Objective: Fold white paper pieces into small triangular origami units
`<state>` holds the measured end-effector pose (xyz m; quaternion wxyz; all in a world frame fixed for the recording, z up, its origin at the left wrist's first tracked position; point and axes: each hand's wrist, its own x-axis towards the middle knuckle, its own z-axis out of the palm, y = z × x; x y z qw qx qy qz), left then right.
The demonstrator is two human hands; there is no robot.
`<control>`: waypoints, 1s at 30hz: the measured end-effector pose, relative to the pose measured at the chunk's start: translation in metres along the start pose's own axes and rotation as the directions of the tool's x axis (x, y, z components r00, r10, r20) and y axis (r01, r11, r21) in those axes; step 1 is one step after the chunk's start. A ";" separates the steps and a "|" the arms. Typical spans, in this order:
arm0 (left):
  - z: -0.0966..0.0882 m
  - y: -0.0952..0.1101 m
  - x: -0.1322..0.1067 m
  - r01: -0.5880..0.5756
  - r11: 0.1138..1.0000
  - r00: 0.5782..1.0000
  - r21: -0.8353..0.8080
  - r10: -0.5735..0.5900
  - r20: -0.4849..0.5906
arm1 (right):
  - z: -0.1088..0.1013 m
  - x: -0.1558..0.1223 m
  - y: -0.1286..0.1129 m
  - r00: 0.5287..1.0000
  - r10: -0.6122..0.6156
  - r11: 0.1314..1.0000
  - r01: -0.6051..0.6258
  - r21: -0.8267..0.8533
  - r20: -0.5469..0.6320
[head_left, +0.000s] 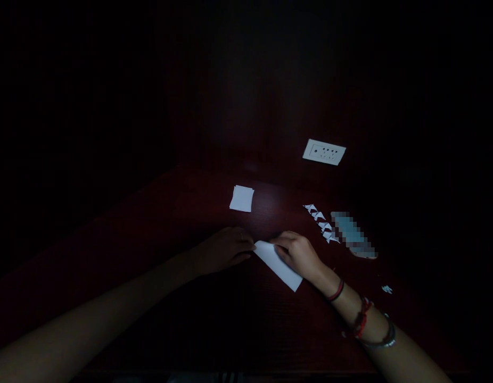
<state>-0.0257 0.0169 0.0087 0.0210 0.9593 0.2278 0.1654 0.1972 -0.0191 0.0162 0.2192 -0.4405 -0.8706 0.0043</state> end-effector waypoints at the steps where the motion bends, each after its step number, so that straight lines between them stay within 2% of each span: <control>1: 0.000 0.000 -0.001 0.004 1.000 1.000 0.030 -0.004 -0.005 | 0.000 -0.001 0.001 0.999 -0.031 1.000 0.031 -0.003 0.010; 8: 0.002 0.004 -0.012 0.087 0.971 0.996 0.224 -0.093 0.015 | -0.003 -0.001 0.003 0.967 -0.231 0.966 0.241 -0.093 0.110; 14: 0.009 0.005 -0.014 0.140 0.945 0.989 0.295 -0.147 0.003 | 0.000 0.000 0.000 0.947 -0.275 0.949 0.295 -0.109 0.165; 18: 0.008 0.019 -0.015 0.171 0.917 0.984 0.361 -0.178 -0.014 | 0.002 0.001 0.000 0.943 -0.286 0.943 0.309 -0.125 0.170; 20: 0.007 0.028 -0.017 0.126 0.924 0.988 0.362 -0.151 0.041 | 0.003 0.000 0.000 0.942 -0.289 0.940 0.312 -0.135 0.169; 23: 0.005 0.037 -0.021 0.156 0.930 0.980 0.333 -0.187 0.063 | 0.005 -0.001 0.003 0.938 -0.306 0.934 0.329 -0.139 0.161; 27: 0.008 0.036 -0.025 0.210 0.934 0.972 0.290 -0.232 0.045 | 0.006 -0.002 0.005 0.926 -0.352 0.924 0.367 -0.108 0.133; 30: 0.010 0.033 -0.027 0.208 0.938 0.972 0.279 -0.231 0.053 | 0.006 -0.003 0.004 0.918 -0.376 0.916 0.389 -0.098 0.128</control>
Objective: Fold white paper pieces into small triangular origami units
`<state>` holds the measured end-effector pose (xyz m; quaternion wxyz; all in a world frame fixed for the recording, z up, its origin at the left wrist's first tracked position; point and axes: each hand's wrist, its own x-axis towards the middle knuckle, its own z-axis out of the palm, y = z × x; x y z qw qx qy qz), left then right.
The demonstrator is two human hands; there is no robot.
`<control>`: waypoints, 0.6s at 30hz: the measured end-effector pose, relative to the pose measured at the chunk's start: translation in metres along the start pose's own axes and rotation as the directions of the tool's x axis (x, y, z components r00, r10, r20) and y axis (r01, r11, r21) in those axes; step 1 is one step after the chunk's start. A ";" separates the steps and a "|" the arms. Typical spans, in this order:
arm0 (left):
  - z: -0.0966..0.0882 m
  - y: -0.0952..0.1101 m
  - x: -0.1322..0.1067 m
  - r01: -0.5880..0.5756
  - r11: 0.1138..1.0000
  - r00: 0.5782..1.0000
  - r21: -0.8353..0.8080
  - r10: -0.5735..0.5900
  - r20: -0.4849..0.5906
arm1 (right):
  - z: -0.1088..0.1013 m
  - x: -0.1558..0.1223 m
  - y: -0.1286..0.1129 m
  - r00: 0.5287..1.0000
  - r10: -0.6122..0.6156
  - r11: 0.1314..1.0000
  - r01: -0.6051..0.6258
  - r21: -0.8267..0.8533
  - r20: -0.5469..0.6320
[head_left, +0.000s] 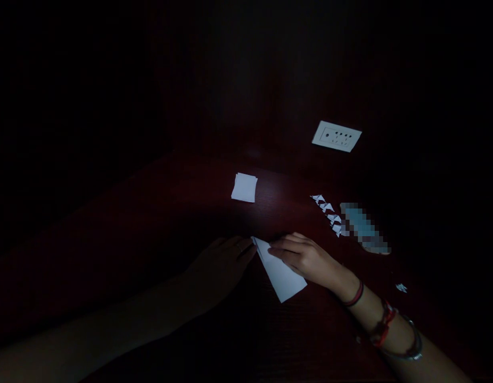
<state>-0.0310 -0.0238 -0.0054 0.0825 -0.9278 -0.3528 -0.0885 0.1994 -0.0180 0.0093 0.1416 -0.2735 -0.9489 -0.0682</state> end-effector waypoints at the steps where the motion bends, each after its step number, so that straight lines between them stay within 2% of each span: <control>1: 0.000 0.000 0.000 -0.002 1.000 1.000 0.000 0.002 0.004 | 0.000 0.000 -0.001 1.000 -0.003 1.000 0.003 -0.006 0.000; 9: 0.000 0.001 -0.003 0.003 1.000 1.000 0.001 -0.003 0.002 | -0.004 0.003 -0.009 0.999 0.001 0.995 0.003 -0.096 0.045; 14: 0.001 0.002 0.000 0.077 0.997 0.994 -0.006 -0.077 -0.077 | -0.006 0.005 -0.012 0.996 0.015 0.994 -0.006 -0.105 0.085; 18: -0.002 0.002 0.002 0.022 1.000 0.996 -0.003 -0.022 -0.081 | -0.006 0.006 -0.014 0.996 0.040 0.995 -0.033 -0.093 0.079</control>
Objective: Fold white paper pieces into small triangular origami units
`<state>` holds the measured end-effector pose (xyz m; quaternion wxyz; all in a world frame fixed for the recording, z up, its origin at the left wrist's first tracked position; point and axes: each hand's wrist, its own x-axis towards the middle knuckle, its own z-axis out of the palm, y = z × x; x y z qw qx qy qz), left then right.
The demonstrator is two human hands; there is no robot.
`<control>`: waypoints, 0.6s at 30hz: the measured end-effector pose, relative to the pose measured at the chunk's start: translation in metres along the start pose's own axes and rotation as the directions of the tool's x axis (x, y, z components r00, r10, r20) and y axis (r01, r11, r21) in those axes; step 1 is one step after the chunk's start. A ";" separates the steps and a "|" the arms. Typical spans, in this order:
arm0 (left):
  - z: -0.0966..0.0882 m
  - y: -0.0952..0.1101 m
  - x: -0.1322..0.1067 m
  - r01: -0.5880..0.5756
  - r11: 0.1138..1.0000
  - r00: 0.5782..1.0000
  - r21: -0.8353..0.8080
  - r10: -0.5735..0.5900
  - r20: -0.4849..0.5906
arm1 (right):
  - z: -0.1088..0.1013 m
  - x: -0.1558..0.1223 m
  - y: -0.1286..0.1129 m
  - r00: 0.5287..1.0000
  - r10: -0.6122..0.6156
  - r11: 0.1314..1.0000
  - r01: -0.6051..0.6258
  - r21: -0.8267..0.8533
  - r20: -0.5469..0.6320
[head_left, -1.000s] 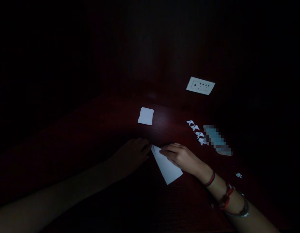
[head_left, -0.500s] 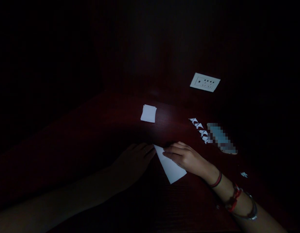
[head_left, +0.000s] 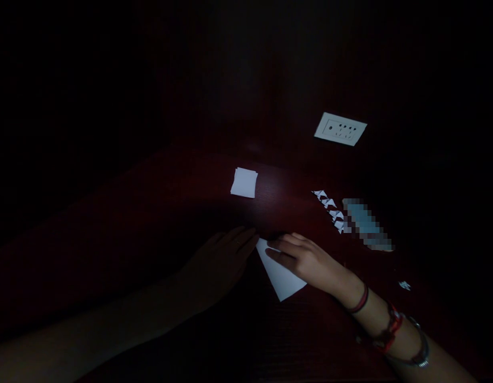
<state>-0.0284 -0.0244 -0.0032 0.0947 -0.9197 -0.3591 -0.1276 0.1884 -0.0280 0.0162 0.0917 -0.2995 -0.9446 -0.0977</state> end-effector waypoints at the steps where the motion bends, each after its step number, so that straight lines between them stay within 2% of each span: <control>1: 0.000 0.000 0.000 -0.012 1.000 1.000 0.001 0.011 0.013 | 0.000 0.000 0.000 1.000 0.002 1.000 -0.002 0.002 -0.003; 18: 0.004 -0.001 -0.002 0.001 1.000 0.996 0.018 -0.003 0.093 | 0.001 0.000 -0.004 0.999 0.034 0.997 -0.034 0.069 -0.006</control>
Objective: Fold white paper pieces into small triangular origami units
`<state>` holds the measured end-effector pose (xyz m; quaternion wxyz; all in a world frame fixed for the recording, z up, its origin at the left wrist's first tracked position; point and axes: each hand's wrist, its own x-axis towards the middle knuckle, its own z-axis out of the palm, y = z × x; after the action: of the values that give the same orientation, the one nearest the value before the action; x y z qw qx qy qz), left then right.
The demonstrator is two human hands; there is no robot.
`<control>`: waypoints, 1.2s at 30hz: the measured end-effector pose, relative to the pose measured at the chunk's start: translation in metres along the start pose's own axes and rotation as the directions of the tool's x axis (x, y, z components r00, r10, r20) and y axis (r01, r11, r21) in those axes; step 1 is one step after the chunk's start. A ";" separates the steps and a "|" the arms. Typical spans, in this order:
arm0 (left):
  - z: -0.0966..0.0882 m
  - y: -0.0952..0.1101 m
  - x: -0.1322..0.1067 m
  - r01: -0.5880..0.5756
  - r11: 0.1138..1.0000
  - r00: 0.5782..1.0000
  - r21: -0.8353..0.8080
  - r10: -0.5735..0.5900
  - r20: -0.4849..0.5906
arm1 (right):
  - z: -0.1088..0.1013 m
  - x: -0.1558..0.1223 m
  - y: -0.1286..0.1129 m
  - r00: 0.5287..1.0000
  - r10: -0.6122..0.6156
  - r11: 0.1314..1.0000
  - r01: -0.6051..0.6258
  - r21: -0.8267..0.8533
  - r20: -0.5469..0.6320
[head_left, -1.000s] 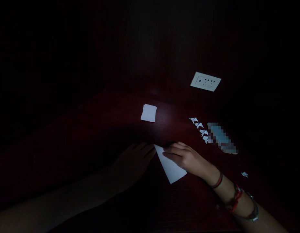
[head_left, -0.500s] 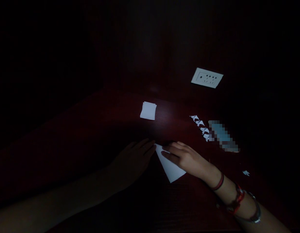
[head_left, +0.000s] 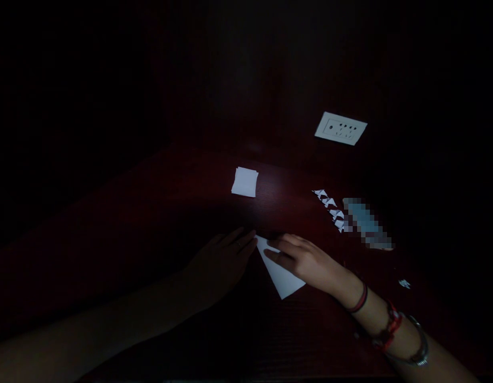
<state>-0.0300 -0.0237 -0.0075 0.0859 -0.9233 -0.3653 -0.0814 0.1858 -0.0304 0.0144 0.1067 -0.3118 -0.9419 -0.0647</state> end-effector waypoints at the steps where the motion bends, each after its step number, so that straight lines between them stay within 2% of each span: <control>1: 0.000 0.000 0.000 0.004 1.000 1.000 -0.001 -0.004 0.004 | 0.000 0.000 0.000 1.000 0.005 1.000 -0.005 -0.002 0.005; 6: -0.003 0.001 0.002 0.007 1.000 1.000 -0.015 -0.007 0.022 | 0.000 0.000 0.000 1.000 -0.006 1.000 0.006 -0.001 0.002; 11: -0.002 0.000 0.001 0.001 1.000 1.000 -0.030 -0.002 -0.010 | 0.000 0.000 0.003 1.000 -0.010 0.999 0.011 0.046 -0.027; 17: -0.005 -0.001 0.001 -0.017 0.997 0.999 -0.078 0.013 -0.044 | -0.002 -0.002 0.012 0.999 -0.050 0.967 0.052 0.250 -0.015; 24: -0.014 0.000 0.003 -0.006 0.997 1.000 -0.082 0.004 -0.021 | -0.004 0.001 0.016 0.999 -0.012 0.921 0.028 0.390 -0.043; 28: -0.015 0.001 0.003 -0.006 0.998 1.000 -0.070 0.004 -0.027 | -0.005 0.006 0.014 1.000 0.012 0.928 -0.001 0.373 -0.025; 36: -0.011 0.001 0.001 0.002 0.999 0.999 -0.047 -0.004 -0.047 | -0.005 0.008 0.010 1.000 0.011 0.975 -0.012 0.221 0.004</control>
<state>-0.0295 -0.0268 0.0032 0.0728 -0.9223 -0.3627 -0.1116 0.1860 -0.0190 0.0218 0.1397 -0.3037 -0.9416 0.0415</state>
